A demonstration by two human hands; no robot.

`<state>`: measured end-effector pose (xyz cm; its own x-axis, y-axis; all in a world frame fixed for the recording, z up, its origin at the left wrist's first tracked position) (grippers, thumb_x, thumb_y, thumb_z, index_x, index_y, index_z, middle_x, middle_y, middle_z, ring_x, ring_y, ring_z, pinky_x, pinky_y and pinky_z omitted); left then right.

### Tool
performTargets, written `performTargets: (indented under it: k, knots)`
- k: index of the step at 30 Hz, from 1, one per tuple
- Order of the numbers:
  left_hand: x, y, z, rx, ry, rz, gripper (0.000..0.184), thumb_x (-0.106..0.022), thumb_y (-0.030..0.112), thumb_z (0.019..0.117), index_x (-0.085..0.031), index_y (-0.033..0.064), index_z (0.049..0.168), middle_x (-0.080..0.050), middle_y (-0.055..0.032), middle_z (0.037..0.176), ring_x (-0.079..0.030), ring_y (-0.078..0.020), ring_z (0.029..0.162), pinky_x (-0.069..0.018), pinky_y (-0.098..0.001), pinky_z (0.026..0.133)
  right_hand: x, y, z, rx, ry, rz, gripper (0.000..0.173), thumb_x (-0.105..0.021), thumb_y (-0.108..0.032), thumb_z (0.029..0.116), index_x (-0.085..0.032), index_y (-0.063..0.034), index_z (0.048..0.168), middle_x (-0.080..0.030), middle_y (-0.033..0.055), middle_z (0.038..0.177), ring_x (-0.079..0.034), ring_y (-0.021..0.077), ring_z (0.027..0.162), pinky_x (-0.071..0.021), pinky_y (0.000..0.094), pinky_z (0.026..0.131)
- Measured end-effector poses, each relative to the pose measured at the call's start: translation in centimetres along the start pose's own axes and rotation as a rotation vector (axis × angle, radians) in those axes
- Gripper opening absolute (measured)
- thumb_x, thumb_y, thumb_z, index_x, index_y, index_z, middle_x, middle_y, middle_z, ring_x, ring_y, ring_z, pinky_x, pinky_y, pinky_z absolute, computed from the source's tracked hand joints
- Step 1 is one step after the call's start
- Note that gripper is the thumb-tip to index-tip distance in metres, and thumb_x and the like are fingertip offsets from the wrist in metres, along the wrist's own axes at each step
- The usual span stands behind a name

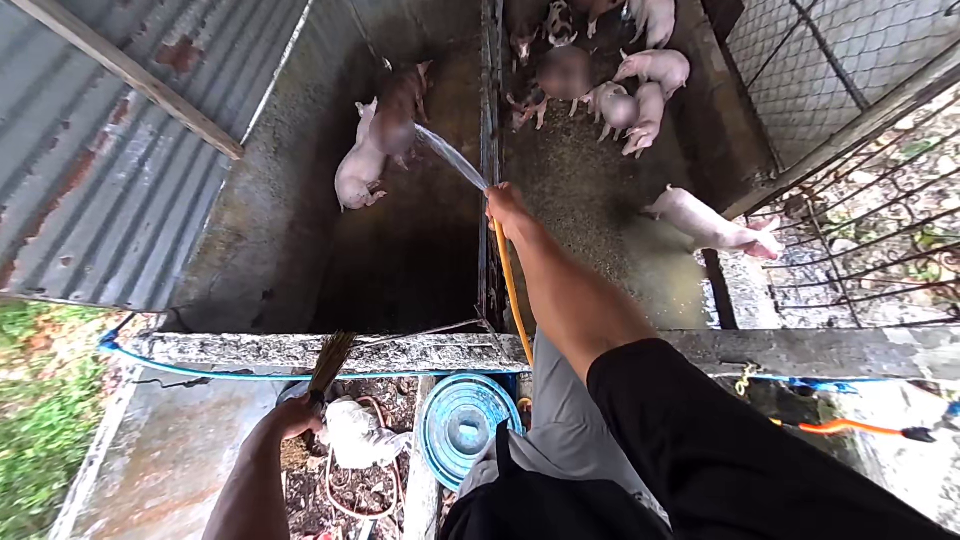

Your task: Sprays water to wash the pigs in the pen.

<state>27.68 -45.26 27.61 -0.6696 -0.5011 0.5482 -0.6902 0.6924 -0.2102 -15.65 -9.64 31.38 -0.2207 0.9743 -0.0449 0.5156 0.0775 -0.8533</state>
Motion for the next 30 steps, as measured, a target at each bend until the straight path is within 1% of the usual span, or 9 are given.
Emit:
performTargets:
  k: [3,6,11,13,14,16,19,24,30]
  knots:
    - [0.1,0.3,-0.1,-0.002,-0.007,0.011,0.087,-0.082,0.029,0.0874,-0.037,0.0024,0.157,-0.053,-0.0262,0.149,-0.048,-0.04,0.142,-0.0371,-0.0589,0.116,0.3,-0.4,-0.2,-0.001,0.004,0.035,0.026,-0.047,-0.027,0.1086,-0.05,-0.0102,0.128,-0.047,0.0025,0.071,-0.047,0.0128,0.052,-0.0431,0.0277,0.047]
    - [-0.1,0.2,0.0,0.002,-0.003,0.026,0.088,-0.082,0.029,0.0867,-0.036,0.0024,0.158,-0.052,-0.0263,0.149,-0.048,-0.0393,0.142,-0.0373,-0.0581,0.116,0.5,-0.6,-0.5,-0.013,0.008,0.059,0.028,-0.048,-0.027,0.1083,-0.049,-0.0108,0.13,-0.048,0.003,0.072,-0.049,0.0133,0.054,-0.0443,0.0285,0.049]
    - [-0.2,0.1,0.1,0.012,-0.001,0.002,0.089,-0.082,0.027,0.086,-0.036,0.0034,0.158,-0.053,-0.0258,0.148,-0.048,-0.0399,0.141,-0.0377,-0.059,0.116,0.9,-0.9,-0.4,-0.002,0.047,0.169,0.023,-0.047,-0.026,0.1085,-0.048,-0.0111,0.126,-0.047,0.0023,0.07,-0.048,0.0125,0.051,-0.0431,0.0273,0.046]
    - [-0.3,0.0,0.4,0.005,0.008,-0.012,0.085,-0.083,0.027,0.0858,-0.041,0.0032,0.156,-0.055,-0.0265,0.146,-0.05,-0.0412,0.139,-0.0384,-0.0605,0.115,1.1,-1.0,-0.4,-0.002,0.059,0.186,0.025,-0.047,-0.026,0.1085,-0.048,-0.0109,0.128,-0.049,0.0028,0.072,-0.049,0.0125,0.052,-0.0438,0.0272,0.047]
    - [-0.5,-0.2,0.5,0.001,0.023,-0.022,0.082,-0.083,0.028,0.0852,-0.045,0.0026,0.153,-0.057,-0.0272,0.142,-0.052,-0.0419,0.137,-0.0397,-0.0617,0.113,1.2,-1.0,-0.5,-0.004,0.061,0.19,0.027,-0.047,-0.027,0.1087,-0.048,-0.0109,0.13,-0.049,0.0031,0.072,-0.05,0.0128,0.053,-0.0444,0.0276,0.048]
    - [-0.6,-0.3,0.7,-0.001,0.027,-0.02,0.079,-0.083,0.028,0.0856,-0.047,0.0026,0.151,-0.058,-0.0272,0.141,-0.053,-0.0421,0.136,-0.04,-0.0621,0.113,1.3,-1.2,-0.5,-0.004,0.062,0.193,0.028,-0.047,-0.028,0.1089,-0.049,-0.0114,0.131,-0.049,0.0034,0.073,-0.05,0.013,0.053,-0.0446,0.0276,0.048]
    - [-0.5,0.0,0.4,0.003,0.017,-0.01,0.08,-0.083,0.028,0.0864,-0.045,0.0027,0.153,-0.057,-0.0264,0.143,-0.052,-0.0412,0.137,-0.0393,-0.0613,0.113,1.4,-1.4,-0.5,0.005,0.061,0.204,0.025,-0.048,-0.027,0.1083,-0.049,-0.0111,0.128,-0.049,0.0031,0.072,-0.049,0.0123,0.051,-0.0434,0.0266,0.046]
    - [-0.5,0.1,0.6,-0.01,0.008,0.015,0.078,-0.081,0.029,0.0877,-0.046,0.002,0.151,-0.057,-0.0266,0.143,-0.052,-0.0414,0.137,-0.0393,-0.0609,0.113,1.5,-1.9,-0.6,0.027,0.057,0.215,0.023,-0.048,-0.025,0.1081,-0.048,-0.0112,0.127,-0.049,0.0028,0.07,-0.048,0.012,0.049,-0.0432,0.0263,0.045]
    - [-0.6,-0.2,0.9,-0.004,0.007,0.009,0.085,-0.082,0.03,0.0864,-0.041,0.0031,0.156,-0.055,-0.0263,0.147,-0.05,-0.0402,0.14,-0.0383,-0.0601,0.115,1.4,-2.2,-0.8,0.034,0.051,0.208,0.025,-0.048,-0.026,0.1084,-0.049,-0.0108,0.128,-0.049,0.0032,0.071,-0.05,0.0127,0.051,-0.0448,0.0274,0.047]
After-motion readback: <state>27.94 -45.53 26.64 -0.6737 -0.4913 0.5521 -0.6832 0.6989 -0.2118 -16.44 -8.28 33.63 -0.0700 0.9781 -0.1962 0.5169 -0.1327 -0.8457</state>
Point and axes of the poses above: each hand's wrist, its own z-axis towards the middle knuckle, its own x-axis out of the back of the hand, y = z × x, the point moved 5 cm from there along z, towards the middle knuckle
